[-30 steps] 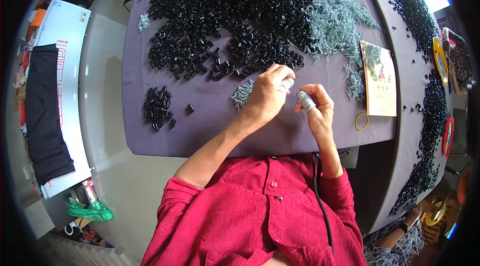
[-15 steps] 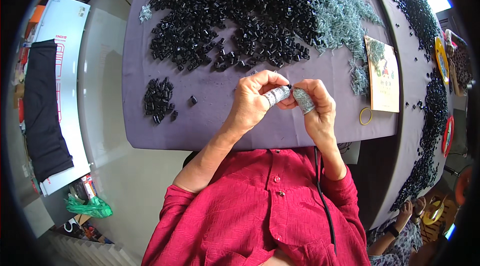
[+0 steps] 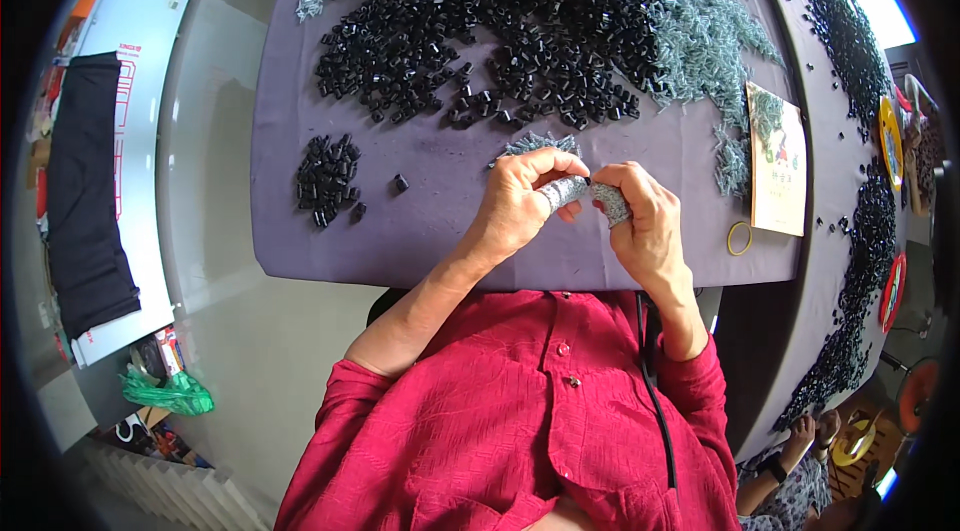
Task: Assembling small black plastic components by inserting them into grey mesh sleeves at a manufacturing workspace.
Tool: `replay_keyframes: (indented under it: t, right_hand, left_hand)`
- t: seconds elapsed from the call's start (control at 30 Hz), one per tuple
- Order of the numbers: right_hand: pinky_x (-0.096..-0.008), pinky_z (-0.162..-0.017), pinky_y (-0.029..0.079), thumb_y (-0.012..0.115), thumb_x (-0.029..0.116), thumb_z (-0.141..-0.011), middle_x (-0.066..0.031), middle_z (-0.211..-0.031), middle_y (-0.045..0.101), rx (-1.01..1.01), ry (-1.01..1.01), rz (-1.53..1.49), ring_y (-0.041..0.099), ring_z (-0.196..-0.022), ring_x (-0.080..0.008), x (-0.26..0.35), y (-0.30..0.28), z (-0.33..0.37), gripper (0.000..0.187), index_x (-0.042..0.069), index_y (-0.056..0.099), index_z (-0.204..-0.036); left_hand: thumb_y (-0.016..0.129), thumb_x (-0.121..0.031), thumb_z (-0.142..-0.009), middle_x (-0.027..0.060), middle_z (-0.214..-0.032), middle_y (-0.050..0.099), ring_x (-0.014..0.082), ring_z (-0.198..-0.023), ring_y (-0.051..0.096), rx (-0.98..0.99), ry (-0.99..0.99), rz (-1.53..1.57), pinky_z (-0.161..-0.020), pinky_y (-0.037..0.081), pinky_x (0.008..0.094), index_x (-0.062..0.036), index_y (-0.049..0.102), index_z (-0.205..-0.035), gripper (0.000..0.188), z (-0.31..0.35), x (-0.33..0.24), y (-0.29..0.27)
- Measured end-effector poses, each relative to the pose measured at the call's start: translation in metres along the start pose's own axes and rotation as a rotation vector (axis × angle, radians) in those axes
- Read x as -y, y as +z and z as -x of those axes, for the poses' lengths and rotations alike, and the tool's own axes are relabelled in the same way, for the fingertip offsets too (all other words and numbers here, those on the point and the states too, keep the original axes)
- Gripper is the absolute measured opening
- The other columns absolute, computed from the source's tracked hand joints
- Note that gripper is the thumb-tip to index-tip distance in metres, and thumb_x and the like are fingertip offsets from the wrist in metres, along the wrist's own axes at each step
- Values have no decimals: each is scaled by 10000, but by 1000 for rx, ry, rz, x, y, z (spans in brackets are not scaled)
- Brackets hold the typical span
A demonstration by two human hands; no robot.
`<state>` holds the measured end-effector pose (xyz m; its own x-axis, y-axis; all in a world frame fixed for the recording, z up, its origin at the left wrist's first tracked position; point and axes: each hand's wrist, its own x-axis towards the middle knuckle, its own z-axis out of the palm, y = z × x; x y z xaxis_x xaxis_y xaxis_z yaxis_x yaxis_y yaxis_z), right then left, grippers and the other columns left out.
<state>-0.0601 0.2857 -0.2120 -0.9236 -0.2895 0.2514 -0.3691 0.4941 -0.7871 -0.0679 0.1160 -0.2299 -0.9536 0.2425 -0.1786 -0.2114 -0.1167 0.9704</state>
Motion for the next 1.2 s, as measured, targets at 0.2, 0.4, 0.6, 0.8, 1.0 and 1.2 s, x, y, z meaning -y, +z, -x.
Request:
replay_keyframes:
  t: [0.2,0.4,0.6,0.8,1.0,1.2]
  right_hand:
    - [-359,-641,494,463,-133,-609,-144,-824,603,38,13,-18,617,-736,-336,-2,6,-1,390,24,575,-948]
    - [-293,-639,509,478,-187,-669,-109,-837,655,52,121,-186,657,-715,-198,-4,17,-4,358,11,621,-930]
    - [-254,-635,522,448,-232,-679,-80,-774,649,25,270,-443,637,-681,-154,1,39,-11,381,-3,610,-936]
    - [-254,-628,517,458,-229,-689,-82,-760,647,74,152,-328,641,-678,-145,9,54,-28,351,10,599,-904]
    - [-306,-652,505,495,-165,-666,-122,-792,651,274,49,-205,657,-717,-242,6,66,-58,356,9,630,-945]
    - [-389,-730,498,543,-91,-649,-149,-882,606,221,-306,217,601,-844,-339,-8,85,-137,318,-10,641,-941]
  left_hand:
    - [609,16,-827,32,-768,657,84,-623,609,10,-32,20,-585,505,227,-8,656,-947,131,2,5,-8]
    - [616,5,-829,53,-782,665,102,-638,624,-21,-69,99,-583,518,233,11,645,-954,128,5,8,-17]
    - [585,14,-833,106,-804,678,133,-658,644,-52,-46,217,-569,524,245,31,631,-957,133,11,18,-33]
    - [523,56,-828,127,-799,677,146,-654,647,-114,-64,286,-564,519,246,33,622,-962,168,12,15,-47]
    - [513,75,-824,89,-754,650,142,-609,623,-246,-21,248,-550,518,255,20,623,-949,175,14,23,-69]
    - [521,53,-851,88,-729,634,147,-607,628,-423,-32,387,-543,535,275,20,623,-939,140,24,32,-95]
